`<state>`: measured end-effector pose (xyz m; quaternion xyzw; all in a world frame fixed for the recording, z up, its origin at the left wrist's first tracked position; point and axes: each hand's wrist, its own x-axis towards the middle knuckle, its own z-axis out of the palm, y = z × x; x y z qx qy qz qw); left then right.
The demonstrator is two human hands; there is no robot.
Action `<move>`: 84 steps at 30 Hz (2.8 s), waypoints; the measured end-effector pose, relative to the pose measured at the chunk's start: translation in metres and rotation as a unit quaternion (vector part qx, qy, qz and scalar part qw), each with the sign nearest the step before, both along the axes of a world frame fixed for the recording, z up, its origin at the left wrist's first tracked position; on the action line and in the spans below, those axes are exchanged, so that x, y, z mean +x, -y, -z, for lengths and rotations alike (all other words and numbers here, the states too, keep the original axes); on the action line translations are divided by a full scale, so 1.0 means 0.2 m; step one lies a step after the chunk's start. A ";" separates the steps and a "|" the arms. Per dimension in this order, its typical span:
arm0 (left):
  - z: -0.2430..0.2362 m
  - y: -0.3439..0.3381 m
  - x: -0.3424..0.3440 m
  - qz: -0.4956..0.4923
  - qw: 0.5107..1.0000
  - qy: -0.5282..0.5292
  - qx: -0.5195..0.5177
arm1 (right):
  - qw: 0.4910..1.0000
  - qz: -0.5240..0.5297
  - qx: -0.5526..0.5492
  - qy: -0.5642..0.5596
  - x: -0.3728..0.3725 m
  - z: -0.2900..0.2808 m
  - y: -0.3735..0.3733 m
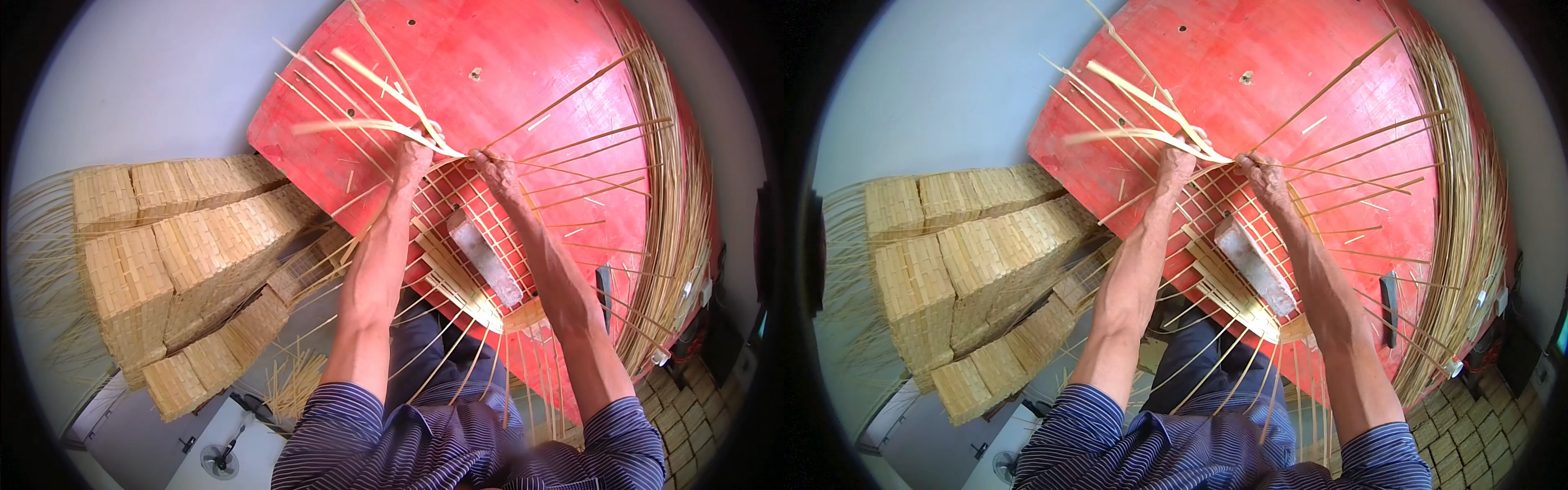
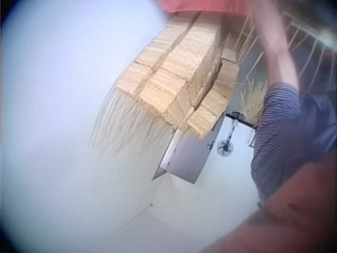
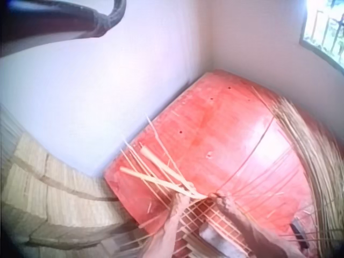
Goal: The person weaves thin bamboo strips into a basket frame on a red work surface, interlacing vertical and horizontal strips by hand. The person retrieves a finished woven panel from a stack and places it on the table, then resumes weaving the basket.
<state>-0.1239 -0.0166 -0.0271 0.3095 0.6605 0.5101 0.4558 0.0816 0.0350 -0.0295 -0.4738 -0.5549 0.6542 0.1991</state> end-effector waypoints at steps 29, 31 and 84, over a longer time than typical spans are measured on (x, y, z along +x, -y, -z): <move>-0.13 0.27 0.35 -0.010 0.980 -0.201 -0.003 | 0.989 -0.033 0.118 0.083 -0.02 -0.11 0.00; -0.11 0.31 0.36 0.011 0.983 -0.185 -0.009 | 0.984 -0.031 0.161 0.074 -0.04 -0.12 0.02; 0.09 0.36 0.23 0.088 0.972 -0.220 -0.009 | 0.913 -0.140 0.296 0.242 -0.21 0.02 0.16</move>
